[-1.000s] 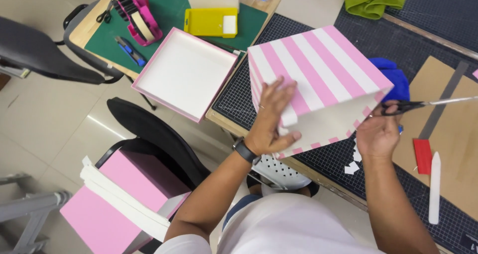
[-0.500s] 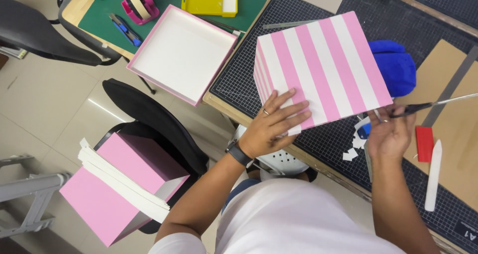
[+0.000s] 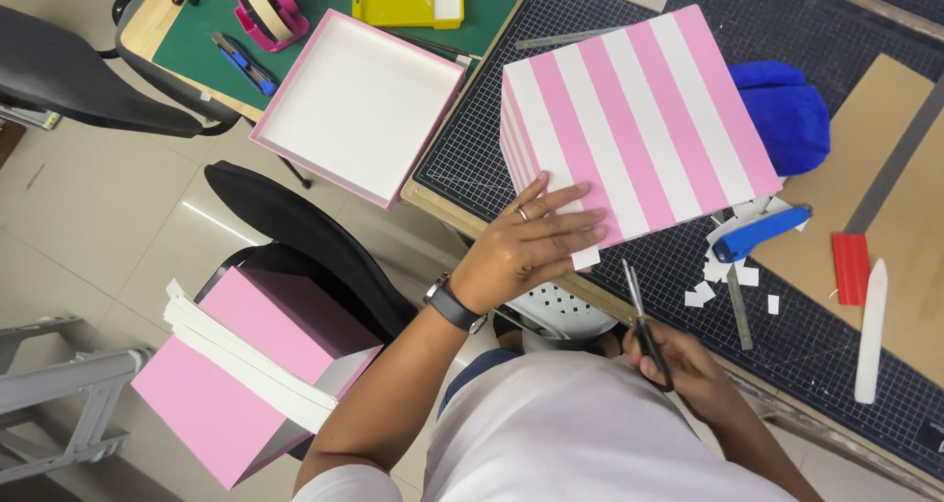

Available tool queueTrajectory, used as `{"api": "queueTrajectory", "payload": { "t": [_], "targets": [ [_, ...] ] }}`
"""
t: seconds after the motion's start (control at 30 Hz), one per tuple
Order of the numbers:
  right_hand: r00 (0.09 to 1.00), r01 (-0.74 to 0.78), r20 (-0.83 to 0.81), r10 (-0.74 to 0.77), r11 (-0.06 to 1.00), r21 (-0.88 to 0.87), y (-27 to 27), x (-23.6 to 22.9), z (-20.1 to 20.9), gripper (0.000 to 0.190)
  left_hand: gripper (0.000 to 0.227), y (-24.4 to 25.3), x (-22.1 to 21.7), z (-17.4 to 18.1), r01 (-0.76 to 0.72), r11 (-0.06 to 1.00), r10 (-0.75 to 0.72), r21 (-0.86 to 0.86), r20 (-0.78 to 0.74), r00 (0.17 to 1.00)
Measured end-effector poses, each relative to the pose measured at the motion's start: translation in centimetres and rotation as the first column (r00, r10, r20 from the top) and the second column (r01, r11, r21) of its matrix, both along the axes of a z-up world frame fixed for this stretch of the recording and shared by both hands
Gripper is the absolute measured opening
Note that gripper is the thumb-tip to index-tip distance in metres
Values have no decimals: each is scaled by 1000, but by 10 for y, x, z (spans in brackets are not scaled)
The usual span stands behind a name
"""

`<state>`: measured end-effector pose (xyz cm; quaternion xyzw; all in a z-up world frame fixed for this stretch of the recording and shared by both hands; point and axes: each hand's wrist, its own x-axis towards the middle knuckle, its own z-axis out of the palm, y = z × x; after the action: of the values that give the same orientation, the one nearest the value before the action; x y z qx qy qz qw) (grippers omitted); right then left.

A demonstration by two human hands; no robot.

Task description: The person applies adhesive and decorative paper strips to the edges of a white and pink striped box using a brush, a spreader, and scissors.

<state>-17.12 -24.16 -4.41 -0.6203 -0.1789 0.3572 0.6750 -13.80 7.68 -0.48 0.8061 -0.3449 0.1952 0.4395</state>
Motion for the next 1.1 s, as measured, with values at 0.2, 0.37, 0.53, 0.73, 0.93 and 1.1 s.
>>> {"api": "queueTrajectory", "payload": {
  "t": [0.2, 0.37, 0.53, 0.73, 0.93, 1.1],
  "targets": [
    [998, -41, 40, 39, 998, 37, 20, -2, -11, 34, 45, 10, -2, 16, 40, 997, -44, -59, -63, 997],
    [999, -41, 12, 40, 997, 66, 39, -8, 1, 37, 49, 12, 0, 14, 56, 996, -62, -67, -88, 994],
    [999, -5, 51, 3, 999, 49, 46, -12, 5, 38, 55, 14, 2, 13, 57, 996, -63, -69, -84, 995],
    [989, 131, -82, -126, 990, 58, 48, -19, -16, 29, 51, -1, 3, 28, -113, 981, 98, -159, -100, 990],
    [987, 134, -92, -130, 990, 35, 51, -18, -11, 28, 51, 0, 4, 28, -114, 979, 99, -169, -99, 990],
    [984, 140, -115, -134, 989, 49, 51, -20, -12, 26, 52, 0, 3, 26, -115, 978, 97, -176, -106, 990]
  ]
}}
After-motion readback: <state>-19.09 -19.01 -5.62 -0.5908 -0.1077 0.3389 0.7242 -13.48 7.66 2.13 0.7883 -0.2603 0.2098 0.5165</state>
